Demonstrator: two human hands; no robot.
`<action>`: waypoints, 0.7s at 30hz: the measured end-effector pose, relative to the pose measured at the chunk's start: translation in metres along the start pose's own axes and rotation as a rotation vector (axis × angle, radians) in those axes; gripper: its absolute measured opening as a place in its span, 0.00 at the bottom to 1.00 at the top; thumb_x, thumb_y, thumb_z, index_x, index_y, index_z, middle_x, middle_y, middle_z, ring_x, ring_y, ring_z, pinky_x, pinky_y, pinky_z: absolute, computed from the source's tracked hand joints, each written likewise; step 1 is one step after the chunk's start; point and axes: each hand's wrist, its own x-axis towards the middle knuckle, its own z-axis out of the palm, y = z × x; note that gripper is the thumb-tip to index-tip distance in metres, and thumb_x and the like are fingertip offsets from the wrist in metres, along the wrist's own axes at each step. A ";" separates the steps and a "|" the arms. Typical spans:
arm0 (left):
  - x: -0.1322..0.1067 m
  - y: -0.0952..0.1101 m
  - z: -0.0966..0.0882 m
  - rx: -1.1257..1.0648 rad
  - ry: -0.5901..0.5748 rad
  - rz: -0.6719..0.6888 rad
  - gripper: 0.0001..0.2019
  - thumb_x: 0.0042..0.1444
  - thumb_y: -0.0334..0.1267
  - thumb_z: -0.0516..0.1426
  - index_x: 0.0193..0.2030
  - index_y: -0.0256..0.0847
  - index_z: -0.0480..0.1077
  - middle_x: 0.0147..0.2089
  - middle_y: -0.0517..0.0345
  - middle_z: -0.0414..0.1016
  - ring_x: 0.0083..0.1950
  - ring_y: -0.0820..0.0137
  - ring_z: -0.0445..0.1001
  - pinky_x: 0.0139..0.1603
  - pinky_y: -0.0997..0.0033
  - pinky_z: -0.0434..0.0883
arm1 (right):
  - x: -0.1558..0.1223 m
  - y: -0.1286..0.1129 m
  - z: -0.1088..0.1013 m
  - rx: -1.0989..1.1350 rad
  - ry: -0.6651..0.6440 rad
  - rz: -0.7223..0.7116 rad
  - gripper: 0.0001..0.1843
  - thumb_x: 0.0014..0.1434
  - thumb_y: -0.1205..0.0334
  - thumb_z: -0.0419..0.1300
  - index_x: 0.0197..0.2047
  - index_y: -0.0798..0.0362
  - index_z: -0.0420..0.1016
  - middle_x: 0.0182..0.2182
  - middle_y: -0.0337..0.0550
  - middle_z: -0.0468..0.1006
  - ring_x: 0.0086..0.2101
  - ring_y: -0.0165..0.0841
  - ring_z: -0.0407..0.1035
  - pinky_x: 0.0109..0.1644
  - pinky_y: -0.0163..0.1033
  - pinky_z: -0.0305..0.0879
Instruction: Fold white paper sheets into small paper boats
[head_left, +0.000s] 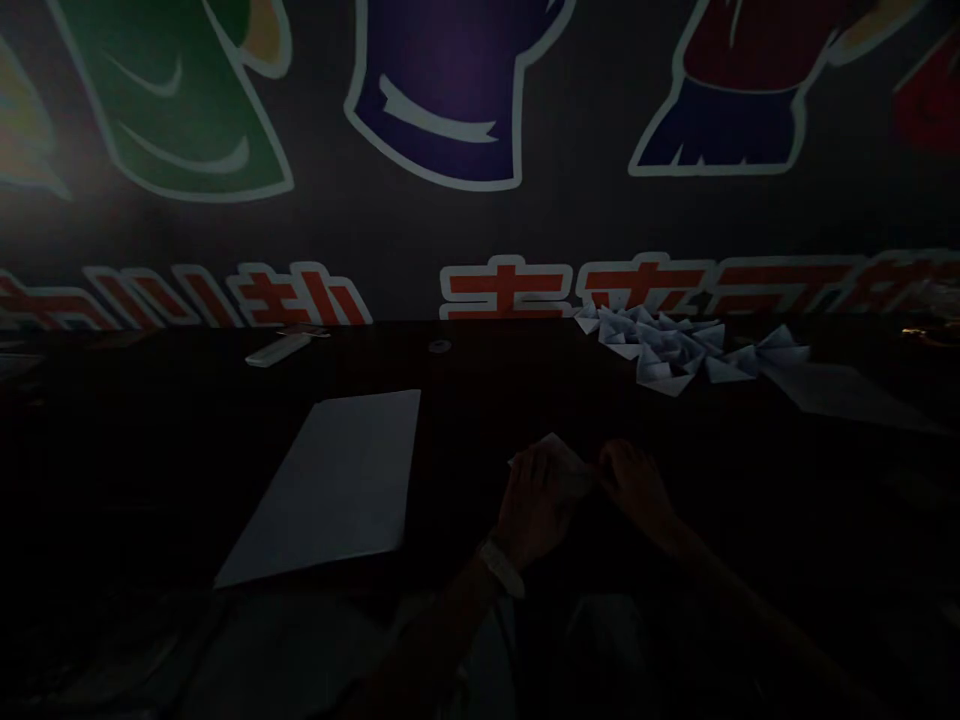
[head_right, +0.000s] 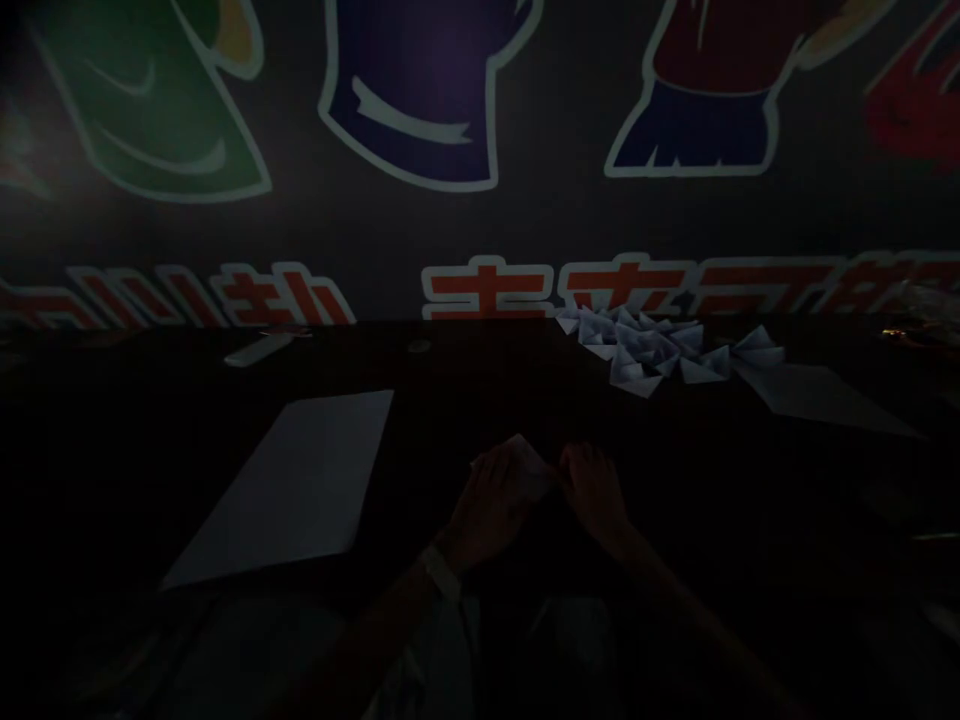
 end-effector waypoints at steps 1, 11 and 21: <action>0.000 0.000 -0.001 -0.001 0.002 0.002 0.30 0.61 0.47 0.45 0.65 0.29 0.49 0.67 0.39 0.50 0.67 0.53 0.47 0.64 0.48 0.49 | -0.002 -0.006 -0.002 0.000 0.008 -0.044 0.13 0.61 0.61 0.47 0.43 0.54 0.69 0.40 0.51 0.74 0.42 0.42 0.68 0.44 0.48 0.63; 0.000 0.001 -0.003 0.007 -0.024 -0.002 0.31 0.58 0.46 0.47 0.64 0.29 0.50 0.66 0.38 0.51 0.67 0.52 0.48 0.64 0.49 0.49 | -0.033 -0.021 -0.007 0.159 -0.137 -0.357 0.37 0.63 0.52 0.47 0.68 0.52 0.32 0.65 0.49 0.48 0.63 0.38 0.44 0.64 0.52 0.49; 0.033 -0.015 -0.017 0.091 -0.041 0.079 0.21 0.63 0.42 0.43 0.60 0.38 0.59 0.63 0.50 0.60 0.57 0.55 0.63 0.56 0.47 0.60 | -0.042 -0.017 -0.007 0.126 -0.114 -0.353 0.42 0.60 0.48 0.50 0.68 0.56 0.34 0.65 0.53 0.46 0.64 0.42 0.40 0.64 0.54 0.48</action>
